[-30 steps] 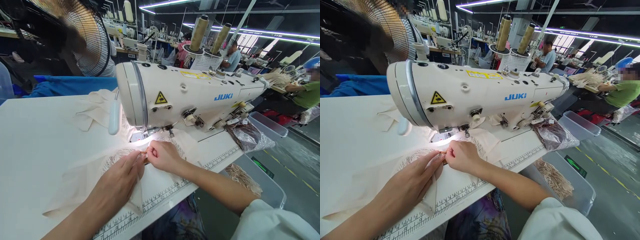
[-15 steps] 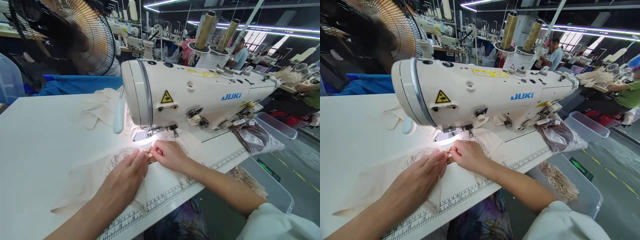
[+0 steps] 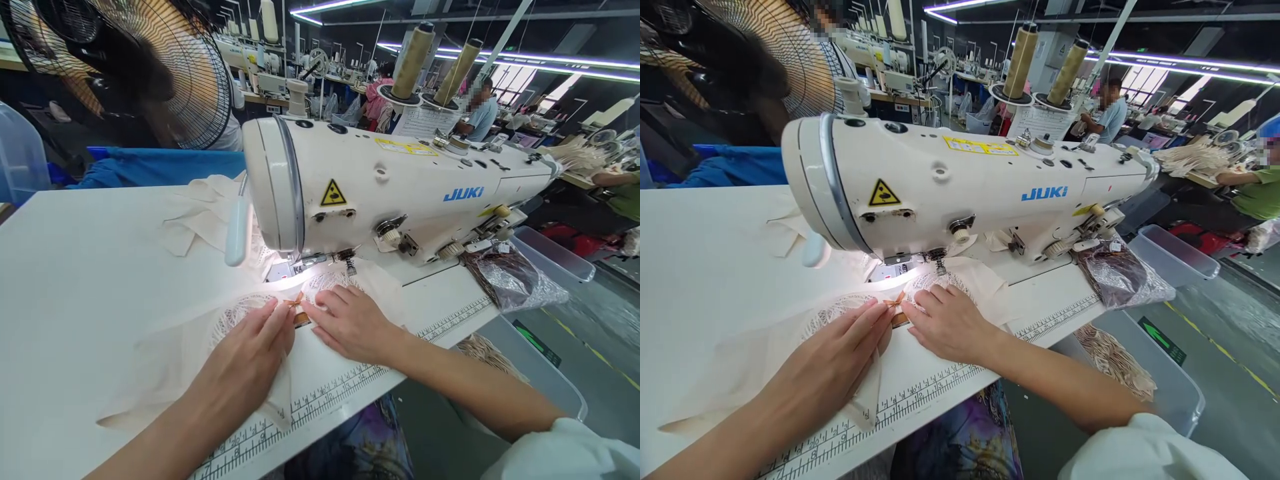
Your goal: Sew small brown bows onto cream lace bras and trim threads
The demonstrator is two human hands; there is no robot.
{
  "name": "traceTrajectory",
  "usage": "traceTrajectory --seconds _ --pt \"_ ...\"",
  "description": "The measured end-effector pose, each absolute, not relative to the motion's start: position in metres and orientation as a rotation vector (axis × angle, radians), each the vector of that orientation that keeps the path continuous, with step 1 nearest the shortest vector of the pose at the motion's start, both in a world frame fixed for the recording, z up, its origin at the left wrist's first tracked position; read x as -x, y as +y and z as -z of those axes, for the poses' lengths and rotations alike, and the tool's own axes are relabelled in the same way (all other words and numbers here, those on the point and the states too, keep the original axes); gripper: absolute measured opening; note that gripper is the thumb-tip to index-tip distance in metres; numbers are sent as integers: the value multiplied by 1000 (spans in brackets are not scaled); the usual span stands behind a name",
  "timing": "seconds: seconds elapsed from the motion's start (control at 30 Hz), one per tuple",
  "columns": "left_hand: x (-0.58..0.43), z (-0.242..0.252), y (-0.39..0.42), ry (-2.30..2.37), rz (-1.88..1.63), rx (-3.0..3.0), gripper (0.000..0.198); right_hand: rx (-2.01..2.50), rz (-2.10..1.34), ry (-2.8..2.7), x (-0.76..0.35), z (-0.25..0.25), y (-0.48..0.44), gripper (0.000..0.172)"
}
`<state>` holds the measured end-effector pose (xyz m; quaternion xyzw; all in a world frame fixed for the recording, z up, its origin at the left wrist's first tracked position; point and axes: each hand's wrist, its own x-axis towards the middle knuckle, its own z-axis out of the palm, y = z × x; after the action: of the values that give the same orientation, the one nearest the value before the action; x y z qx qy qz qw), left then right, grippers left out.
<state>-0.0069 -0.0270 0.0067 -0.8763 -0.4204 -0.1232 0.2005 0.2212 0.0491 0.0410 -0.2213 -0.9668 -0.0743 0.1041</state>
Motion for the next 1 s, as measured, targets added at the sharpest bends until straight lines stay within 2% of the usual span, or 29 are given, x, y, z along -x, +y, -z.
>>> traceTrajectory --seconds 0.3,0.63,0.83,1.0 --pt "5 -15 -27 -1118 301 2415 44 624 342 -2828 -222 -38 48 40" --pt "1 -19 -26 -1140 379 2364 36 603 422 -2837 -219 -40 48 33" --pt "5 -20 -20 -1145 523 2412 36 630 445 -2830 -218 -39 50 31" --pt "13 -21 -2 -1232 497 2551 40 655 458 -2821 -217 -36 64 32"
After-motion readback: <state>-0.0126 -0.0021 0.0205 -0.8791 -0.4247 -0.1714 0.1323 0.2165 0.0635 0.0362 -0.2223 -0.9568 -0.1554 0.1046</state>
